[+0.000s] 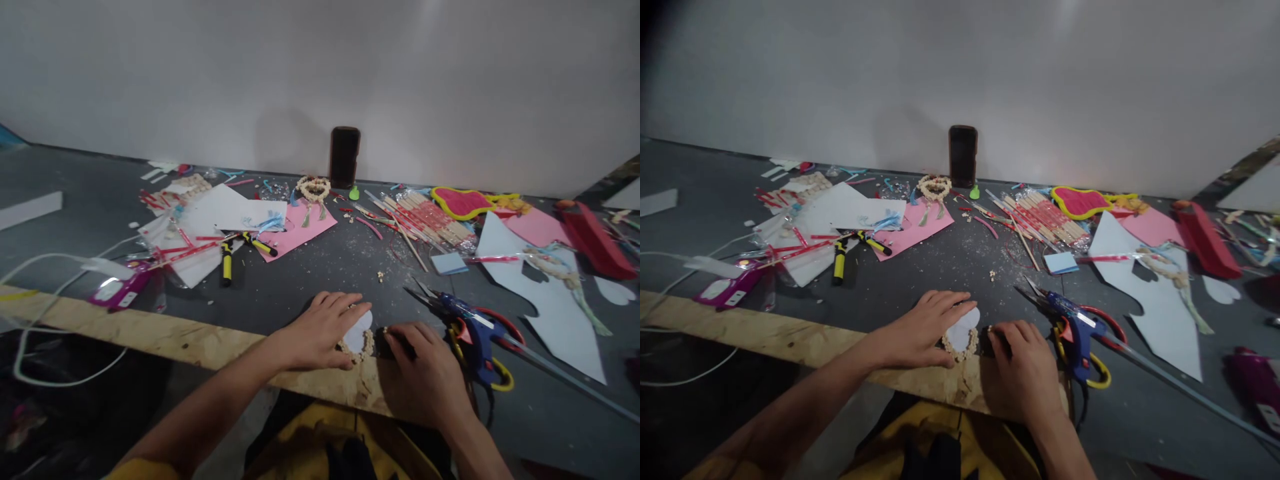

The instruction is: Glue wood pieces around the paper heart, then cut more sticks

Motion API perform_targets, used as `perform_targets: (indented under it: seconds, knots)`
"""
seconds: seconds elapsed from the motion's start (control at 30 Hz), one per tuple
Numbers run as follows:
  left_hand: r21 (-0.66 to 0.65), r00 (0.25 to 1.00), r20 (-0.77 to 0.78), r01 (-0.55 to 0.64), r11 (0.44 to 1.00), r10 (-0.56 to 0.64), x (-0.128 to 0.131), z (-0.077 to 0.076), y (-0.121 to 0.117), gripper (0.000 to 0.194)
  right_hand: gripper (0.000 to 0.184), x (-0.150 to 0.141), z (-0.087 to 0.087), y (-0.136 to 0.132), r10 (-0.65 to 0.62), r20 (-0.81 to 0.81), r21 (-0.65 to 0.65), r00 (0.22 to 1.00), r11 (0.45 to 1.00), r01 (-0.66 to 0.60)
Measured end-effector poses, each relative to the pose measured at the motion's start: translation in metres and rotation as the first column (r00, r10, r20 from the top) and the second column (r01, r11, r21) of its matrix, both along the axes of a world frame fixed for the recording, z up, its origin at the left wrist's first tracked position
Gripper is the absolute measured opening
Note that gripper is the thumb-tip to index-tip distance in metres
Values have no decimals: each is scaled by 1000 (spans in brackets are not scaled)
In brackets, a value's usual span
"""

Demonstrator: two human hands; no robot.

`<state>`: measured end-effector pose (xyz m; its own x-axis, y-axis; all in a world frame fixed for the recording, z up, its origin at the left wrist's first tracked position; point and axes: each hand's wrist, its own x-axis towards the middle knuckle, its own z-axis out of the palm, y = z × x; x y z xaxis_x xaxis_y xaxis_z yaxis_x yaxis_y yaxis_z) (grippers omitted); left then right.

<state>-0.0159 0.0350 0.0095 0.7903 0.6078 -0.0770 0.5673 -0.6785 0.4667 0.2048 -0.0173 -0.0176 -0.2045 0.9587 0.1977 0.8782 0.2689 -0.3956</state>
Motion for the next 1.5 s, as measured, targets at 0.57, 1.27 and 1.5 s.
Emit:
perform_targets:
  seconds: [0.57,1.27,1.5]
  knots:
    - [-16,999,31,-34,999,34,0,-3,0,86,18,-5,-4,15,113,116,-35,987,993,-110]
    - [-50,977,156,-141,989,147,-6,-17,-13,80,23,-6,-5,19,118,114,-27,986,993,-116]
    - [-60,976,151,-150,987,158,-6,-17,-14,78,20,-7,-3,20,149,126,-90,981,986,-138]
